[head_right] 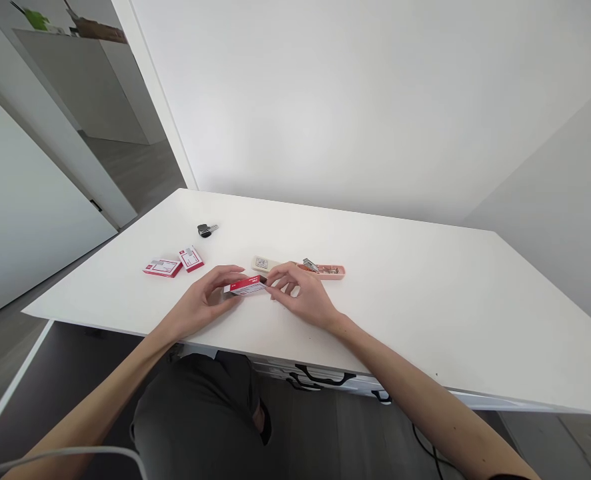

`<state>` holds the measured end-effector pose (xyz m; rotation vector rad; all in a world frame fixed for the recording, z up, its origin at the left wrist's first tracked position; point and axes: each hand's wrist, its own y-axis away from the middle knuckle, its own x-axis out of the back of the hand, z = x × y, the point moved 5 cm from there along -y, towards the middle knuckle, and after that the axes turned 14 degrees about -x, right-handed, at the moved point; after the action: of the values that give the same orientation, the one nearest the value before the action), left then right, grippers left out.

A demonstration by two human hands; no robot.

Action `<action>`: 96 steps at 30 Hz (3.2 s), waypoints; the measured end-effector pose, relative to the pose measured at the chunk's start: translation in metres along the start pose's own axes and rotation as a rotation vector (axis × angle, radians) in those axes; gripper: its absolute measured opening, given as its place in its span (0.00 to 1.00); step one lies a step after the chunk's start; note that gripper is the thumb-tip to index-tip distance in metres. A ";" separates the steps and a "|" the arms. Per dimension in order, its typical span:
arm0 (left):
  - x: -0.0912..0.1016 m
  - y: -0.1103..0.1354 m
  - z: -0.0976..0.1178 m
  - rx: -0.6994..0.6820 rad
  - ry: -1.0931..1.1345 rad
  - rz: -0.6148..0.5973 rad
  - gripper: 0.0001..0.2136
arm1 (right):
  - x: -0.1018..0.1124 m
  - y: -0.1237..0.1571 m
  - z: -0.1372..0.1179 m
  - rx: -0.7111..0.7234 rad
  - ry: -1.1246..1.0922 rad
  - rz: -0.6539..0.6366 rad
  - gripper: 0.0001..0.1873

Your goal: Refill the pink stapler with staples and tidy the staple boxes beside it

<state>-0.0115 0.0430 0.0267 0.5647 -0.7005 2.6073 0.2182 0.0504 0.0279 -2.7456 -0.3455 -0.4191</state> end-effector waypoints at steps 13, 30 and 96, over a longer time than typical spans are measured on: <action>0.001 -0.002 0.003 0.065 -0.206 -0.004 0.19 | 0.005 0.006 -0.010 0.307 0.276 0.197 0.04; -0.001 -0.003 0.004 0.055 -0.246 -0.023 0.21 | 0.009 0.007 -0.006 0.273 0.396 0.303 0.05; -0.010 -0.005 0.009 -0.140 -0.419 -0.027 0.15 | 0.007 0.005 -0.013 0.160 0.097 0.201 0.01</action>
<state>0.0010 0.0396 0.0309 1.0828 -0.9835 2.4099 0.2235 0.0421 0.0402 -2.5614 -0.0736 -0.4478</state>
